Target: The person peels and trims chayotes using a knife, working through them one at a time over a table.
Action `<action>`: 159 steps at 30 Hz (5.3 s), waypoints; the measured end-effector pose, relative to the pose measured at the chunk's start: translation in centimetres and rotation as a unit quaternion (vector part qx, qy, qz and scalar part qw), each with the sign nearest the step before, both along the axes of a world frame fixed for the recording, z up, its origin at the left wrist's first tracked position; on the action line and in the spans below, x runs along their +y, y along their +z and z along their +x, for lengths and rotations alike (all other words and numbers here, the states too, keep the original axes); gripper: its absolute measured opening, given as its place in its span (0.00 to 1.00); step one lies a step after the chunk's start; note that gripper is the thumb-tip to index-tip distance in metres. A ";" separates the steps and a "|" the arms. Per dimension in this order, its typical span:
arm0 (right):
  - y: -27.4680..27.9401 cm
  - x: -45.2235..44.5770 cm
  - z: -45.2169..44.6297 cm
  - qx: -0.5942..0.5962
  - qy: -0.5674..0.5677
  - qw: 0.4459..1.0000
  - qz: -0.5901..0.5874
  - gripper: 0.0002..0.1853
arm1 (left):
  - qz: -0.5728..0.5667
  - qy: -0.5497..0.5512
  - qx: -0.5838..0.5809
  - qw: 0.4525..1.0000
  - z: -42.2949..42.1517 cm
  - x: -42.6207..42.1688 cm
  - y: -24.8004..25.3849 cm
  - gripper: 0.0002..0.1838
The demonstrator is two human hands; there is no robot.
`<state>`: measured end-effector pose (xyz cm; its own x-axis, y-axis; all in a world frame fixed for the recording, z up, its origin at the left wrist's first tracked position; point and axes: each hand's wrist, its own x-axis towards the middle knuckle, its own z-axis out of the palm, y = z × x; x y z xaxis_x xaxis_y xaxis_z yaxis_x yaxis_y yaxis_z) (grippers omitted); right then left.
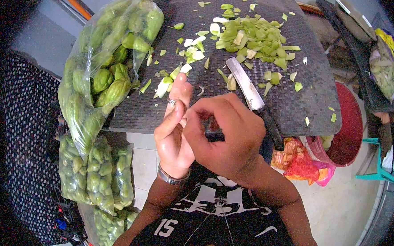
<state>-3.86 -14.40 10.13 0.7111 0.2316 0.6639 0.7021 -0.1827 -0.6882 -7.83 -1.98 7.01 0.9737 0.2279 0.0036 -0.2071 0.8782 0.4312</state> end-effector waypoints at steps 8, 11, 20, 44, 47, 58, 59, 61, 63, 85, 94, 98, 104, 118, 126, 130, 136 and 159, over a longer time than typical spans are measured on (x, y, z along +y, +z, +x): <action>0.0 0.0 0.5 0.028 -0.030 0.999 -0.014 0.06 | -0.085 -0.081 0.000 0.993 -0.4 0.2 0.3 0.33; -0.2 0.2 0.6 0.031 -0.022 0.999 0.000 0.07 | -0.116 -0.107 -0.019 0.987 -0.5 0.4 0.1 0.33; 0.1 0.1 0.5 0.033 -0.015 0.999 0.004 0.08 | -0.142 -0.118 -0.027 0.982 -0.7 0.1 0.0 0.34; 1.9 -0.9 0.4 0.059 0.006 0.997 -0.046 0.09 | 0.263 0.067 -0.086 0.959 -1.8 -0.7 0.0 0.39; 1.9 -1.1 0.5 0.069 0.015 0.996 -0.050 0.08 | 0.294 0.080 -0.082 0.949 -1.9 -1.0 -0.1 0.39; 1.1 -0.9 0.7 0.059 0.018 0.997 -0.053 0.07 | 0.315 0.095 -0.101 0.939 -1.7 -1.0 -0.8 0.39; 1.0 -0.8 0.7 0.056 0.016 0.997 -0.052 0.07 | 0.311 0.100 -0.093 0.940 -1.7 -1.1 -0.8 0.38; 0.7 -0.6 0.7 0.046 0.016 0.997 -0.052 0.06 | 0.297 0.106 -0.081 0.946 -1.6 -1.3 -0.7 0.38; 0.2 -0.4 0.7 0.031 0.022 0.998 -0.054 0.06 | 0.274 0.105 -0.070 0.953 -1.6 -1.4 -0.6 0.38; 1.2 -0.5 0.7 -0.024 0.000 0.999 -0.043 0.10 | 0.247 0.069 -0.080 0.963 -2.3 -0.7 -0.1 0.41; 1.9 -1.2 0.4 0.001 0.005 0.998 -0.058 0.07 | 0.407 0.099 -0.083 0.904 -2.4 -0.5 -0.8 0.37; 2.4 -1.4 0.3 0.003 0.009 0.997 -0.076 0.07 | 0.396 0.105 -0.077 0.909 -2.4 -0.9 -0.7 0.37; 2.4 -1.2 0.3 -0.006 0.007 0.996 -0.088 0.07 | 0.393 0.105 -0.077 0.910 -2.3 -1.0 -0.9 0.36; 0.5 -0.7 -0.2 0.018 0.008 0.998 -0.057 0.07 | 0.095 0.005 -0.083 0.992 -1.5 -0.5 -0.4 0.42; 0.3 -0.5 -0.4 0.049 -0.015 0.999 -0.015 0.09 | 0.021 -0.010 -0.081 0.996 -1.4 -0.4 -0.3 0.44; 0.4 -0.2 -0.4 0.038 -0.016 0.999 -0.019 0.10 | 0.066 -0.001 -0.082 0.994 -1.5 -0.5 -0.5 0.44; 0.2 0.2 -0.5 0.054 -0.015 0.998 0.006 0.09 | 0.110 0.033 -0.109 0.987 -1.8 -1.3 -0.9 0.46; -2.8 -4.0 2.1 0.115 -0.057 0.992 -0.010 0.02 | 0.073 0.032 -0.073 0.994 -1.3 -0.9 -0.7 0.44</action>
